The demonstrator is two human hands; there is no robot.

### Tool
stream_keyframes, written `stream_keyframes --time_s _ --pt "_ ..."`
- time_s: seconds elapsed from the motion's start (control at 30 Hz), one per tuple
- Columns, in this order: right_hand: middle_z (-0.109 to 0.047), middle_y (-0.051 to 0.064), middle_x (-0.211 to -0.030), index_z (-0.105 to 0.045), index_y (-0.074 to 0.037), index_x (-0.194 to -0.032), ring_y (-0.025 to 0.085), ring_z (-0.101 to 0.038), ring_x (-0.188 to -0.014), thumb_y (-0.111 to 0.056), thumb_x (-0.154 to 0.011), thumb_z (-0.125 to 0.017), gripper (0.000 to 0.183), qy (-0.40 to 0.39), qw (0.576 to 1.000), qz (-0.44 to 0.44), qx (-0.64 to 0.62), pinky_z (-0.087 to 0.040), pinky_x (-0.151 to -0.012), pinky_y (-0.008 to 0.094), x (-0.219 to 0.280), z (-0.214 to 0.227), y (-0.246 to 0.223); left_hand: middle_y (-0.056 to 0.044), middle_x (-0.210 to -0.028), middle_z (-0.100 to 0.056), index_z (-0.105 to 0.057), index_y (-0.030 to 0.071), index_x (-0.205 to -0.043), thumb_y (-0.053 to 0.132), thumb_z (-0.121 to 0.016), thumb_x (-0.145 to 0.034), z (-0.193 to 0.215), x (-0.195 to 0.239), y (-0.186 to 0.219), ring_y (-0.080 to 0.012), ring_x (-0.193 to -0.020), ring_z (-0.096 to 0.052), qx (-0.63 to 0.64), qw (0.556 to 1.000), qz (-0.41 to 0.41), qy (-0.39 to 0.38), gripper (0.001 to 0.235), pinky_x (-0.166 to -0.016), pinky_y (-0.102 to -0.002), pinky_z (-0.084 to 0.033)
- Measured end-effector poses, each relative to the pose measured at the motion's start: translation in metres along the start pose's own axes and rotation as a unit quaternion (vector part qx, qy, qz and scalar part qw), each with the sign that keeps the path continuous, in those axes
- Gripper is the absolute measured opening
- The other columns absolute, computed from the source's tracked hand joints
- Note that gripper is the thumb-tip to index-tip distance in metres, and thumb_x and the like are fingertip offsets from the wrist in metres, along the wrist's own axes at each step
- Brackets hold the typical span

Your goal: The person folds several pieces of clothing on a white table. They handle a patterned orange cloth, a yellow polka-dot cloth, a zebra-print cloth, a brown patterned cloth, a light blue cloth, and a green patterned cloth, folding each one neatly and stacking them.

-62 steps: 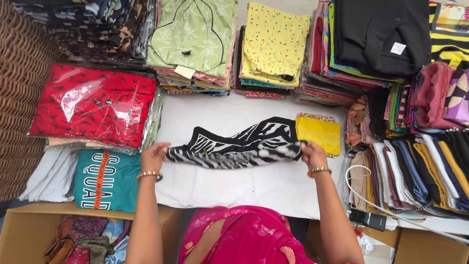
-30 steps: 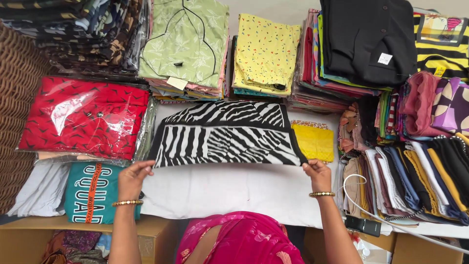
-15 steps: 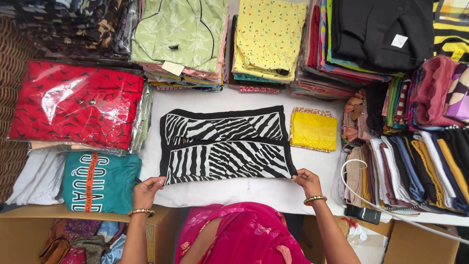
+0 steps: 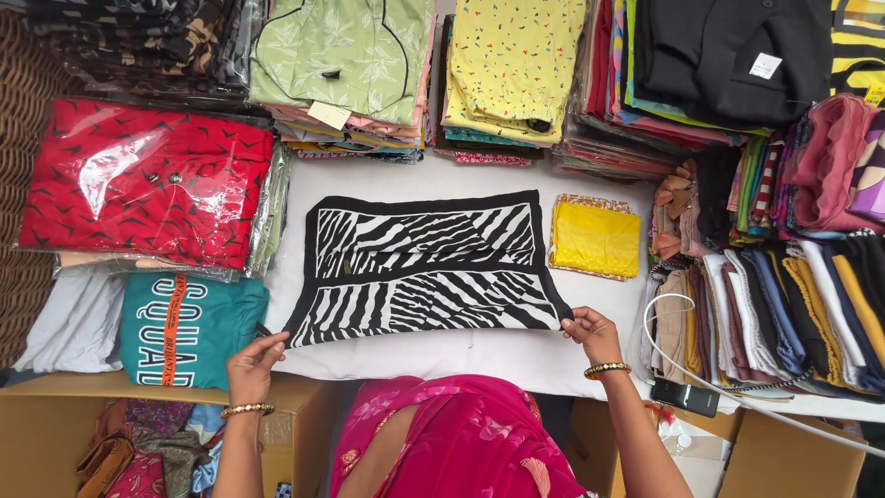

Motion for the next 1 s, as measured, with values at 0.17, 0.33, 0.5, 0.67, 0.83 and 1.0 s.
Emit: stream_keyframes --time_s 0.17,0.33,0.5,0.67,0.83,1.0 --pt "-0.062 -0.002 -0.068 -0.065 -0.011 -0.111 0.008 -0.059 -0.064 -0.001 -0.083 -0.075 0.031 -0.005 0.999 0.034 0.013 -0.044 -0.062 0.022 0.020 -0.003 -0.008 0.000 -0.095 -0.067 -0.079 0.001 -0.110 -0.001 -0.070 -0.091 0.011 0.017 -0.008 -0.0080 -0.079 -0.061 -0.023 0.999 0.013 -0.028 0.021 -0.072 -0.022 -0.049" --pt "-0.068 -0.001 -0.078 -0.075 -0.002 -0.105 0.009 -0.062 -0.073 -0.004 -0.089 -0.073 0.017 -0.045 0.995 0.053 0.075 -0.050 -0.069 0.025 0.026 0.004 0.009 0.003 -0.094 -0.064 -0.078 -0.001 -0.109 -0.005 -0.068 -0.090 0.004 0.029 -0.001 -0.0074 -0.082 -0.060 -0.025 0.996 0.070 -0.059 0.022 -0.077 -0.021 -0.051" --pt "-0.067 0.002 -0.082 -0.078 -0.011 -0.107 0.014 -0.062 -0.071 -0.008 -0.071 -0.085 0.036 -0.052 0.924 0.162 0.343 -0.049 -0.069 0.029 0.050 -0.031 -0.061 -0.002 -0.086 -0.064 -0.079 0.011 -0.110 -0.005 -0.079 -0.071 -0.016 0.031 0.033 -0.0143 -0.075 -0.062 -0.228 0.970 -0.037 -0.071 0.042 -0.074 -0.026 -0.051" --pt "-0.063 0.007 -0.081 -0.079 -0.012 -0.097 0.024 -0.061 -0.079 -0.009 -0.072 -0.083 0.025 0.003 0.852 0.217 0.477 -0.051 -0.076 0.036 0.041 -0.035 -0.045 -0.007 -0.082 -0.061 -0.081 0.013 -0.095 0.010 -0.083 -0.072 -0.036 0.034 0.053 -0.0259 -0.082 -0.061 -0.445 0.888 -0.097 -0.060 0.024 -0.075 -0.038 -0.052" --pt "-0.063 0.007 -0.085 -0.081 -0.012 -0.083 0.028 -0.060 -0.093 -0.013 -0.072 -0.083 0.012 -0.037 0.810 0.194 0.552 -0.052 -0.082 0.040 0.043 -0.031 -0.039 -0.007 -0.086 -0.064 -0.081 0.012 -0.082 0.019 -0.084 -0.071 -0.028 0.033 0.039 -0.0281 -0.094 -0.061 -0.516 0.847 -0.088 -0.094 0.014 -0.083 -0.042 -0.052" --pt "-0.067 0.006 -0.091 -0.079 -0.010 -0.084 0.028 -0.061 -0.096 -0.018 -0.072 -0.085 0.016 -0.116 0.812 0.177 0.544 -0.052 -0.084 0.040 0.026 -0.013 -0.036 -0.004 -0.098 -0.067 -0.079 0.011 -0.083 0.021 -0.085 -0.070 -0.021 0.016 0.042 -0.0284 -0.102 -0.060 -0.518 0.836 -0.078 -0.164 0.017 -0.087 -0.041 -0.051"
Point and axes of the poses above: each hand's wrist, its own x-axis away from the middle knuckle, its own z-axis out of the back of the hand, y = z × x, the point moved 2 cm from there along -x, towards the middle knuckle
